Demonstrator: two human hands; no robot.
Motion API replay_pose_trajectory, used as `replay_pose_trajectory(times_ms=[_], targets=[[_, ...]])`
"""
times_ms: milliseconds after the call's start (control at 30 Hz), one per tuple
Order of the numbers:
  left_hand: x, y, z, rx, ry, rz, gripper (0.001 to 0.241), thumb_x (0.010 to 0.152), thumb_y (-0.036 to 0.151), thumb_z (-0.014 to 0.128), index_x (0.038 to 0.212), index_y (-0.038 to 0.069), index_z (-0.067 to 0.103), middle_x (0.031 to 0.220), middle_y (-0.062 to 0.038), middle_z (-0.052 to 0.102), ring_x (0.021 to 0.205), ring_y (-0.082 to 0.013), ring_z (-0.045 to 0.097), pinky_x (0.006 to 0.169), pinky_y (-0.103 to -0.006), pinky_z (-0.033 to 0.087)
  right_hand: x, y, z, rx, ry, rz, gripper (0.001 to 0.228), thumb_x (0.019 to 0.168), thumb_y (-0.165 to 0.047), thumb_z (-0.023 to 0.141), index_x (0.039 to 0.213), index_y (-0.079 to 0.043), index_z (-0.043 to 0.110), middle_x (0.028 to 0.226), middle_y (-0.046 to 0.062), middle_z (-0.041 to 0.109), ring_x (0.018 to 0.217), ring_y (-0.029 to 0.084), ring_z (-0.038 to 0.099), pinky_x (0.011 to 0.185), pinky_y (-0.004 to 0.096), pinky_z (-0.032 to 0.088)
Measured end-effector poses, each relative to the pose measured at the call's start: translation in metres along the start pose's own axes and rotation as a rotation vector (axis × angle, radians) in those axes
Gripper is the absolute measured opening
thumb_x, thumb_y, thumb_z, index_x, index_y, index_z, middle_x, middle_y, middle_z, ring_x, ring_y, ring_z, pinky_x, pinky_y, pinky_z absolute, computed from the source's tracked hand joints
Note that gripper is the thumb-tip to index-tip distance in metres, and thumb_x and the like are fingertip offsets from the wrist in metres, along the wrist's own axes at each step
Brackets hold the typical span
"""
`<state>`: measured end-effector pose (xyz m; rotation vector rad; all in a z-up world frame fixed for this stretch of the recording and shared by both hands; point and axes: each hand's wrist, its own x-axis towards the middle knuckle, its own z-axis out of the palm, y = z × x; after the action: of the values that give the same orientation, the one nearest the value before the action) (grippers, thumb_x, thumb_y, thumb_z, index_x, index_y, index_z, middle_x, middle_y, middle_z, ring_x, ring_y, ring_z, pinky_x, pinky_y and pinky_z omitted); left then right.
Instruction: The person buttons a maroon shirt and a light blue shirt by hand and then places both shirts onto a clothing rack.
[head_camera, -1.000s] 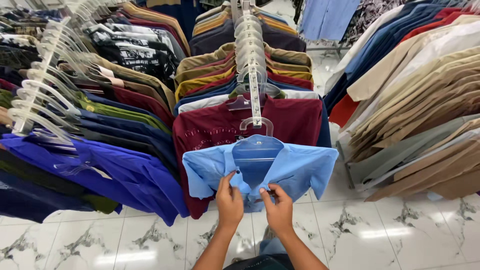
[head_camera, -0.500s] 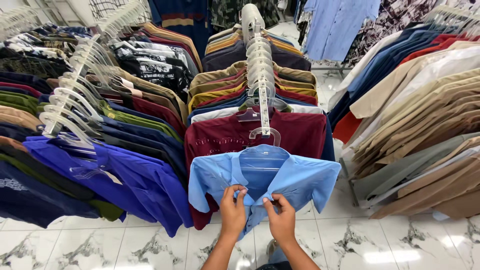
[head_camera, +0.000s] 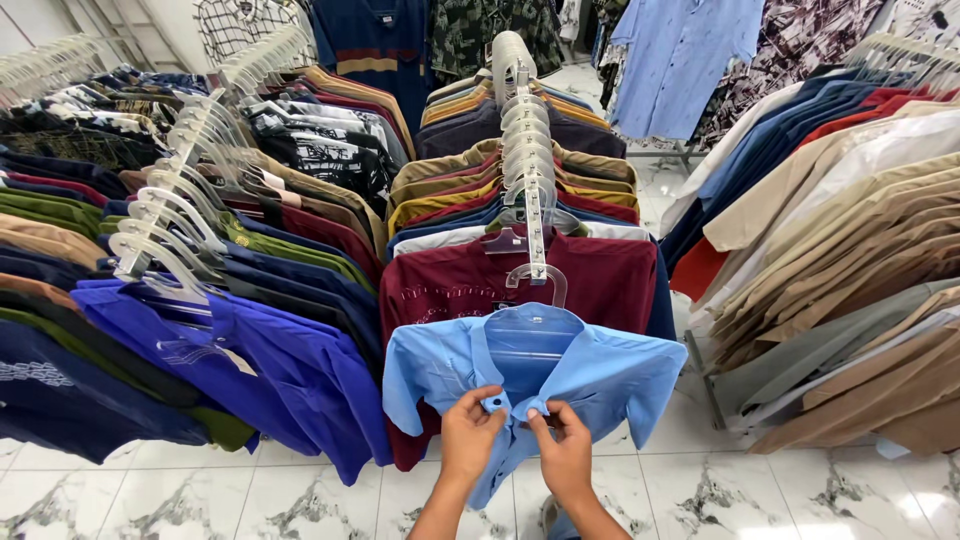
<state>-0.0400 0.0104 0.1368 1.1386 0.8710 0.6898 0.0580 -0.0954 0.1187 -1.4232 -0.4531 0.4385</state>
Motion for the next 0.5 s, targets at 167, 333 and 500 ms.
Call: replay_pose_trajectory(times_ms=[167,333,500], targets=[[-0.011,0.011,0.0,0.163,0.055,0.043,0.014,0.088,0.013,0.082,0.101,0.009,0.086,0.051,0.005,0.036,0.051,-0.0054,0.031,0.055,-0.0239,0.041,-0.005,0.0,-0.003,-0.015,-0.004,-0.007,0.011,0.091,-0.011,0.075,0.094,-0.001,0.074,0.08,0.005,0.071,0.077,0.014,0.067,0.076,0.031,0.058],[-0.011,0.011,0.001,0.136,0.054,0.02,0.018,0.087,0.013,0.082,0.103,0.006,0.086,0.083,-0.003,0.08,0.069,-0.0067,0.06,0.066,-0.0228,0.05,-0.006,-0.007,-0.007,-0.061,0.009,0.02,0.013,0.09,-0.014,0.076,0.094,-0.002,0.076,0.081,0.006,0.076,0.078,0.015,0.072,0.077,0.03,0.057],[-0.01,0.003,-0.003,0.068,0.063,0.044,0.038,0.088,0.028,0.074,0.117,0.005,0.083,0.12,-0.009,0.083,0.109,-0.0119,0.074,0.089,-0.0273,0.063,-0.007,0.001,-0.01,-0.032,0.023,0.01,0.013,0.09,-0.012,0.075,0.096,0.0,0.075,0.08,0.006,0.072,0.075,0.015,0.069,0.077,0.031,0.061]])
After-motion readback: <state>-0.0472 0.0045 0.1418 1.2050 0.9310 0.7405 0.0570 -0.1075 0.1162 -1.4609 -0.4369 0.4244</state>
